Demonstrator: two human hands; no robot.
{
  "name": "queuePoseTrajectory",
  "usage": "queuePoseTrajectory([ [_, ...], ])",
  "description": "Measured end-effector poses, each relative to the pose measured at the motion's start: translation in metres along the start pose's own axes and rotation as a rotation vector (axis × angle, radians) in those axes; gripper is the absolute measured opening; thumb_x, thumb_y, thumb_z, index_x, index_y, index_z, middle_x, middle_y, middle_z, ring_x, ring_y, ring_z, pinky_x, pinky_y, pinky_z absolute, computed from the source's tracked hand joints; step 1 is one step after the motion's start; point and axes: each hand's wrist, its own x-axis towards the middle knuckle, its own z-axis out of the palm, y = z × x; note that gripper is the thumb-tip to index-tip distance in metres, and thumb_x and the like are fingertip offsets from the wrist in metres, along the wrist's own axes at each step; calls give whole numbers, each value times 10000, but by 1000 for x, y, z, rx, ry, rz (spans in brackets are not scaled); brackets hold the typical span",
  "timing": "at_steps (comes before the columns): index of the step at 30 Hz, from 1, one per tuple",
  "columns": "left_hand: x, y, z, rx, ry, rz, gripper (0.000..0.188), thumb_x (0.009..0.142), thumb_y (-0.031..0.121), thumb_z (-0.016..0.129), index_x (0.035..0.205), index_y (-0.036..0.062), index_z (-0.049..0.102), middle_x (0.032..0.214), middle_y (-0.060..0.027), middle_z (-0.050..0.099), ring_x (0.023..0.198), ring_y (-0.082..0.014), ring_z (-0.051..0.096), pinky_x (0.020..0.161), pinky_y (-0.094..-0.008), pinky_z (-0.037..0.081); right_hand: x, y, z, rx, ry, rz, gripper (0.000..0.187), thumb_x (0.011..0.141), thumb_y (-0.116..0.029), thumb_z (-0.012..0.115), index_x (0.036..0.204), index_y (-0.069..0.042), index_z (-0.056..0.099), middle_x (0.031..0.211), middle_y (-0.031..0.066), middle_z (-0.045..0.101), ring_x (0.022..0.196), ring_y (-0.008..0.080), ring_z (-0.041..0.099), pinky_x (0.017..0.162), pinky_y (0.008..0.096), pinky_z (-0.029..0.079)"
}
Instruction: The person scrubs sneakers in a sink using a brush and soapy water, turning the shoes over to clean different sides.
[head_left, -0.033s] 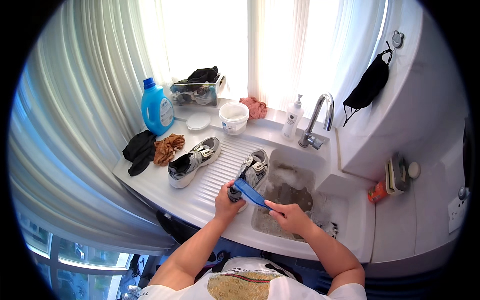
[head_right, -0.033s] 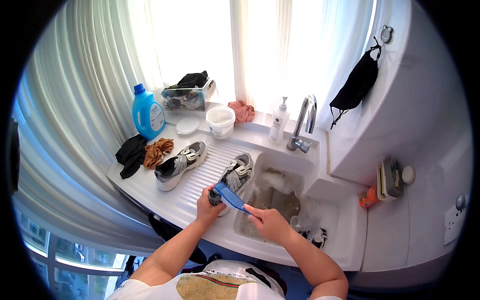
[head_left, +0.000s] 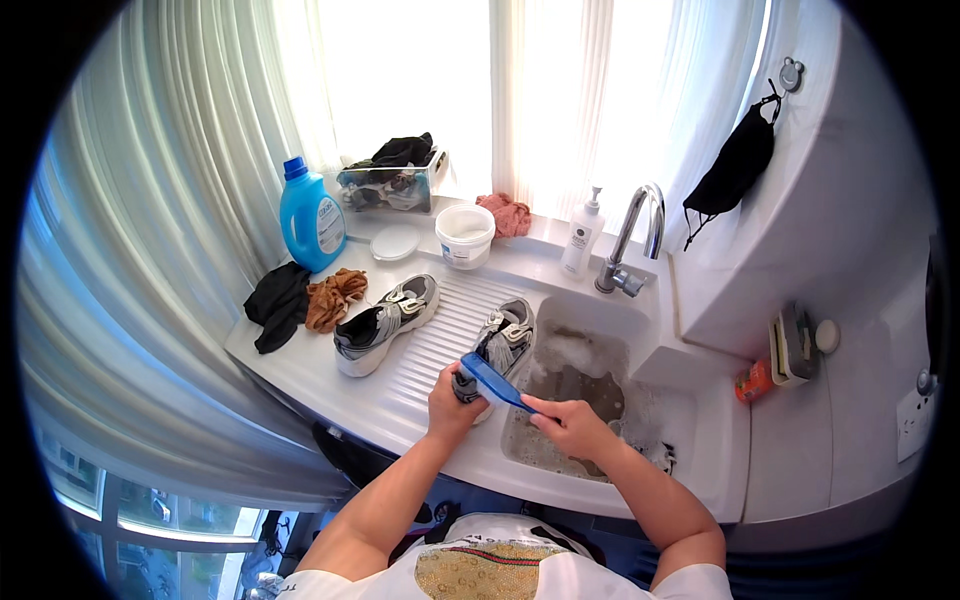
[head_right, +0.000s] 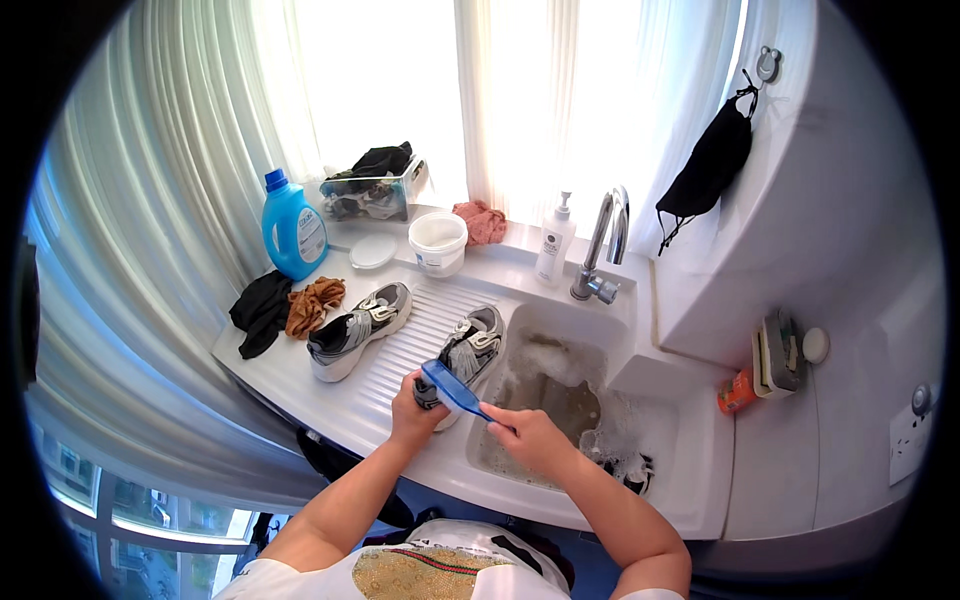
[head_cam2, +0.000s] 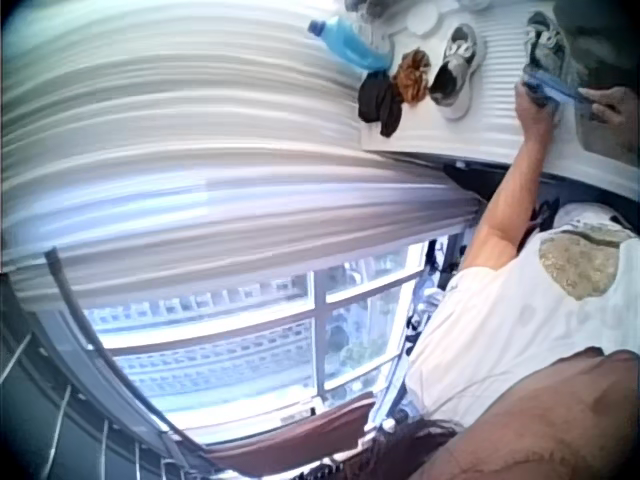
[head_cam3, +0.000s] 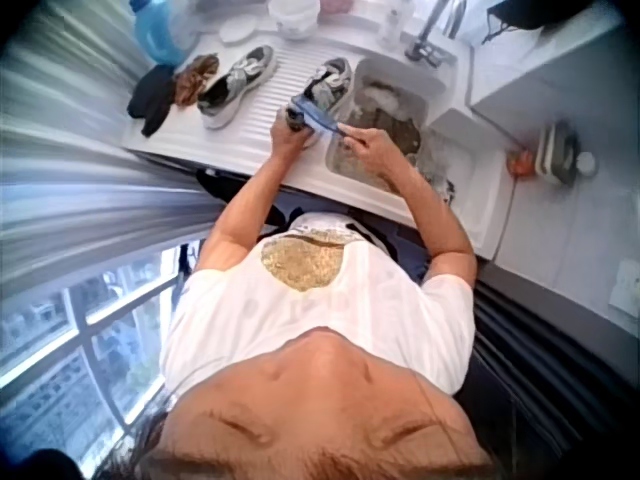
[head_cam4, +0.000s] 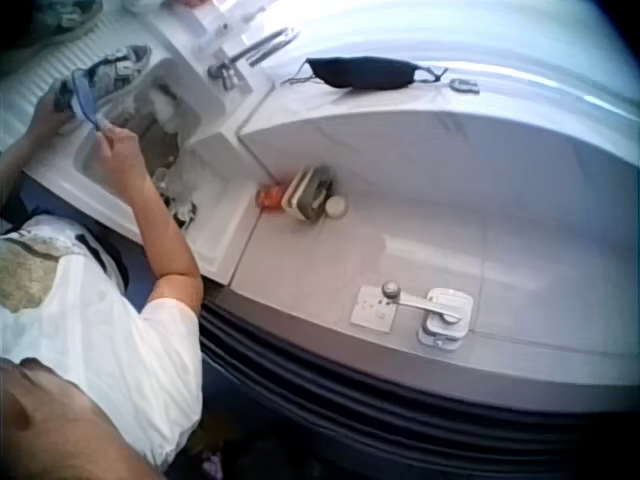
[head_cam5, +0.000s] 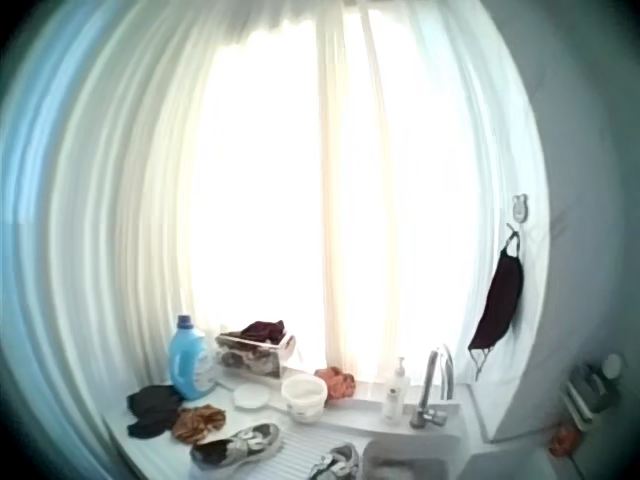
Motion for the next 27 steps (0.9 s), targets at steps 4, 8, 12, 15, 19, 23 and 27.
queuePoseTrajectory([
  [4, 3, 0, -1, -22, -35, -79, 626, 622, 202, 818, 1142, 18, 522, 995, -176, 658, 901, -317, 659, 767, -384, 519, 32, 1, 12, 33, 18, 15, 397, 889, -148, 611, 1283, -194, 592, 732, 149, 647, 590, 244, 616, 601, 307, 479],
  [8, 1, -23, 3, 1, -12, 33, 624, 615, 209, 830, 1134, 35, 531, 969, -165, 657, 894, -324, 657, 769, -382, 517, 15, -17, 7, -171, 146, -149, 364, 903, -243, 583, 1266, -248, 595, 726, 147, 644, 665, 332, 632, 623, 410, 508],
  [12, -1, -35, 2, 30, -140, -33, 646, 607, 210, 837, 1158, 61, 536, 990, -158, 656, 923, -329, 650, 791, -392, 513, -9, -24, -1, -255, 65, -140, 362, 902, -252, 582, 1263, -247, 597, 718, 140, 645, 653, 325, 635, 616, 413, 508],
  [15, -1, -20, 2, 60, -37, 101, 695, 611, 206, 831, 1207, 40, 515, 1085, -170, 630, 1019, -339, 611, 873, -405, 485, -22, -26, -26, -247, -30, 7, 355, 899, -238, 587, 1253, -238, 606, 703, 141, 640, 625, 324, 628, 599, 410, 501],
  [19, -2, -11, 3, 48, 2, 61, 723, 621, 209, 823, 1229, 12, 486, 1157, -190, 587, 1078, -347, 570, 915, -397, 462, -22, -25, -43, -177, -33, 30, 362, 894, -206, 592, 1255, -231, 607, 682, 148, 628, 596, 332, 615, 587, 401, 495],
  [23, -7, -9, 12, 126, -35, -54, 726, 644, 198, 803, 1248, 7, 449, 1123, -178, 577, 1059, -358, 554, 918, -392, 458, 1, -25, -5, -112, 140, -139, 376, 902, -188, 608, 1276, -217, 601, 620, 140, 566, 497, 203, 493, 569, 310, 464],
  [27, -23, 6, 1, 303, -21, 218, 681, 675, 178, 771, 1244, -2, 442, 1126, -176, 569, 1046, -313, 555, 893, -372, 460, -21, -31, -18, -164, 79, -31, 374, 896, -202, 601, 1270, -221, 599, 712, 159, 622, 601, 294, 580, 610, 360, 488],
])
